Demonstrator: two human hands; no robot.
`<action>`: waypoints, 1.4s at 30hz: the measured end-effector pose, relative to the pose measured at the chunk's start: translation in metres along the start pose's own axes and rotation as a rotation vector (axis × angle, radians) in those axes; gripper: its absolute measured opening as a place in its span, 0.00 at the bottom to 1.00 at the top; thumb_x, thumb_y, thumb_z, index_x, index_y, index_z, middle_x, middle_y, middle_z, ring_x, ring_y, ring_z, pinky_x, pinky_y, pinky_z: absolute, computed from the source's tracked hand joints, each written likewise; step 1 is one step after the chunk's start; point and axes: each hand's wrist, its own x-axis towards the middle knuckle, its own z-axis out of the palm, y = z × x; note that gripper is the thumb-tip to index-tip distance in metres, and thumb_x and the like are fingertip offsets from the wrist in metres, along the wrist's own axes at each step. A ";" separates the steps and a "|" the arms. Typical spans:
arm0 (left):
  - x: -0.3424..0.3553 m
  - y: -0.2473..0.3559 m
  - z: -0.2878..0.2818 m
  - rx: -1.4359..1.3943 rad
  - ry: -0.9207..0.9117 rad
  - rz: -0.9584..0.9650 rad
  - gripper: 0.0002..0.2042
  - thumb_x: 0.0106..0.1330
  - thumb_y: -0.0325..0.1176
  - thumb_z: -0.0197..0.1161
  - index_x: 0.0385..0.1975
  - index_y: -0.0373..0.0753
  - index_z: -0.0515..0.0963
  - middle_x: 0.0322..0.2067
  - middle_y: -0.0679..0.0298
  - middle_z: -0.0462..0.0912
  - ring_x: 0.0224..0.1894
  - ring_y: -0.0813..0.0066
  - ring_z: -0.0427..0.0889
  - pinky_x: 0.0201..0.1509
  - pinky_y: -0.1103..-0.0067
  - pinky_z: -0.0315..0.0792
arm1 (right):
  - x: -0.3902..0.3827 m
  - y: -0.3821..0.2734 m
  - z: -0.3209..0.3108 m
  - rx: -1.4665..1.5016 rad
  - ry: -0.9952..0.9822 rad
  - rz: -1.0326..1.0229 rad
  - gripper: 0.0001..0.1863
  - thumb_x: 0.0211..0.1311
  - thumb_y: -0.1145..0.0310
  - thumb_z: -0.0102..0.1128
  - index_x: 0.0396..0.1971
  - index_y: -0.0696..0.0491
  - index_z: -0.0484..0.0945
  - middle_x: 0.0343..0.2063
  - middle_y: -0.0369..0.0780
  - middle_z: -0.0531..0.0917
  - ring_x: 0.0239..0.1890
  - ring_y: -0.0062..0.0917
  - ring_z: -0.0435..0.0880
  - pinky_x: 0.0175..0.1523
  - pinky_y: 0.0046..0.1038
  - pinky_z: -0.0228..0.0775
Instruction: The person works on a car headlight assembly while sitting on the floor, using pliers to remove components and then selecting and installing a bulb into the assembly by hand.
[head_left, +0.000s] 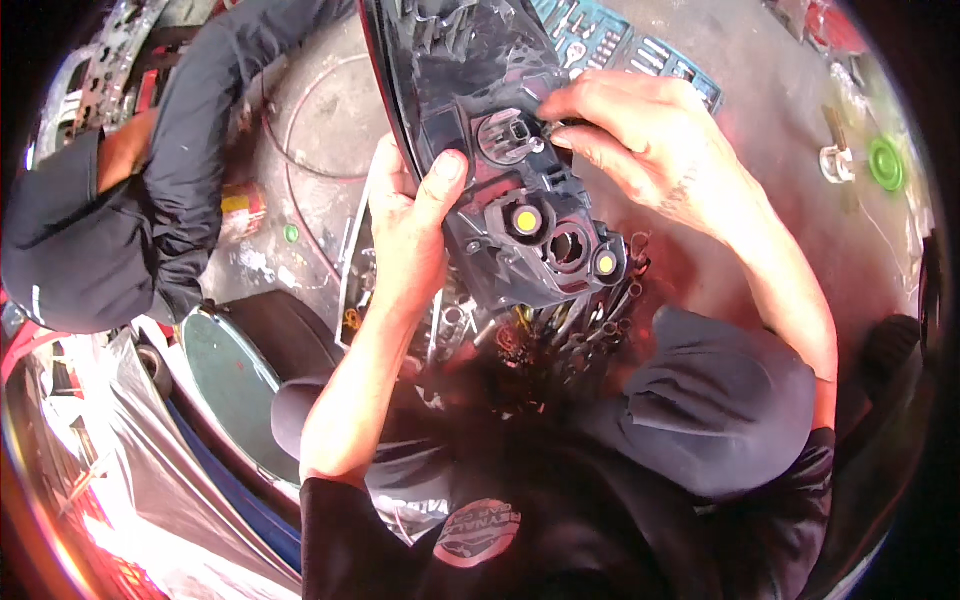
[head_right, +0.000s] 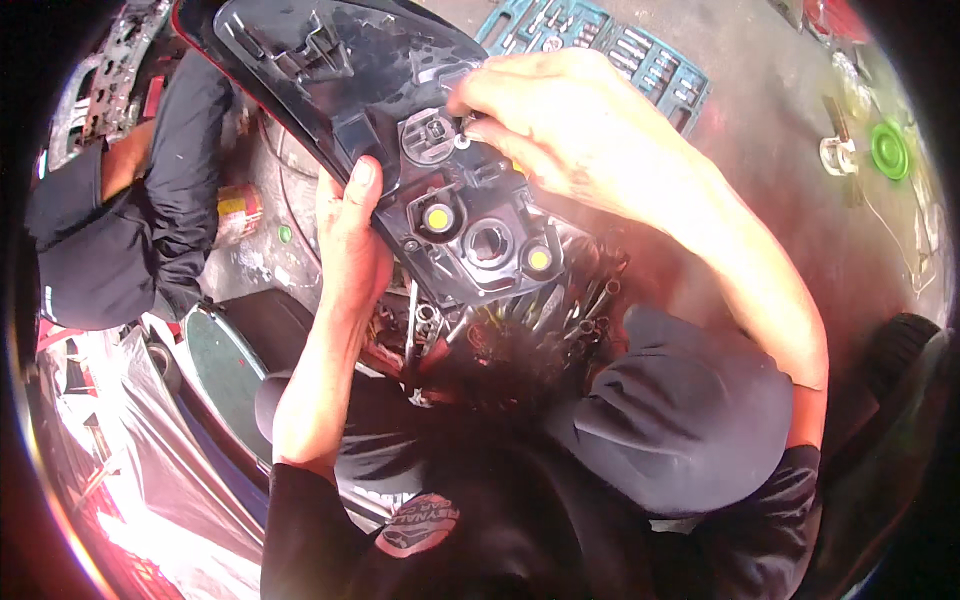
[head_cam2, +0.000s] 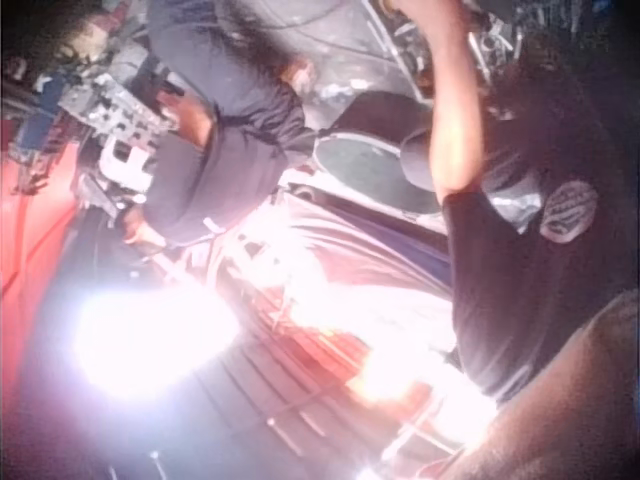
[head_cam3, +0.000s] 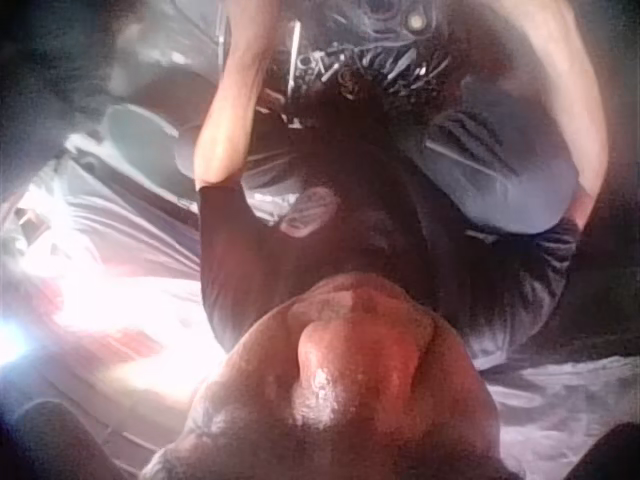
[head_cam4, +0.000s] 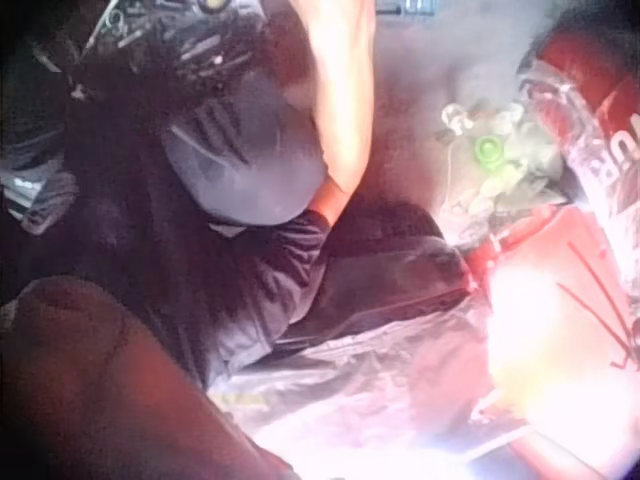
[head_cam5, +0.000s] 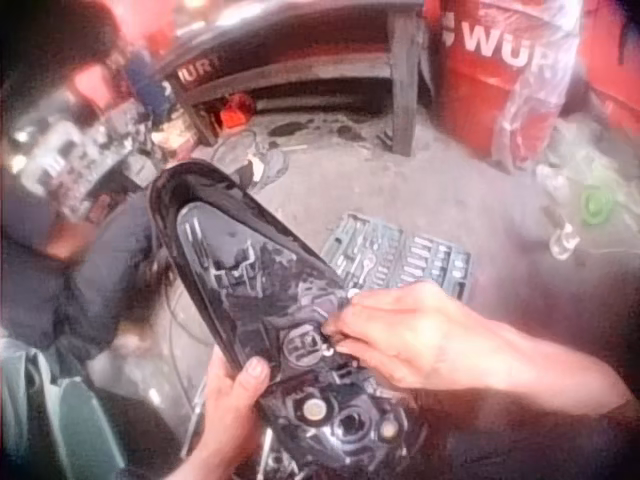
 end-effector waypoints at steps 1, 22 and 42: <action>0.005 0.004 0.003 0.004 -0.013 0.022 0.26 0.70 0.34 0.70 0.64 0.36 0.69 0.55 0.59 0.81 0.55 0.71 0.80 0.62 0.71 0.75 | 0.009 -0.004 -0.009 -0.049 -0.026 0.011 0.09 0.62 0.73 0.67 0.40 0.61 0.82 0.35 0.48 0.85 0.38 0.45 0.86 0.45 0.40 0.78; 0.026 0.071 -0.017 -0.330 -0.042 0.209 0.27 0.78 0.48 0.57 0.67 0.33 0.66 0.58 0.55 0.79 0.56 0.65 0.83 0.61 0.67 0.80 | 0.166 -0.089 -0.038 -0.037 -0.359 0.056 0.07 0.61 0.77 0.65 0.38 0.63 0.84 0.25 0.45 0.87 0.27 0.29 0.89 0.35 0.31 0.80; 0.022 0.097 -0.029 -0.344 -0.061 0.370 0.30 0.71 0.44 0.67 0.67 0.36 0.66 0.57 0.56 0.79 0.55 0.66 0.83 0.61 0.69 0.79 | 0.163 -0.097 -0.045 -0.061 -0.132 -0.102 0.13 0.64 0.68 0.69 0.43 0.62 0.84 0.31 0.45 0.88 0.34 0.28 0.87 0.42 0.30 0.79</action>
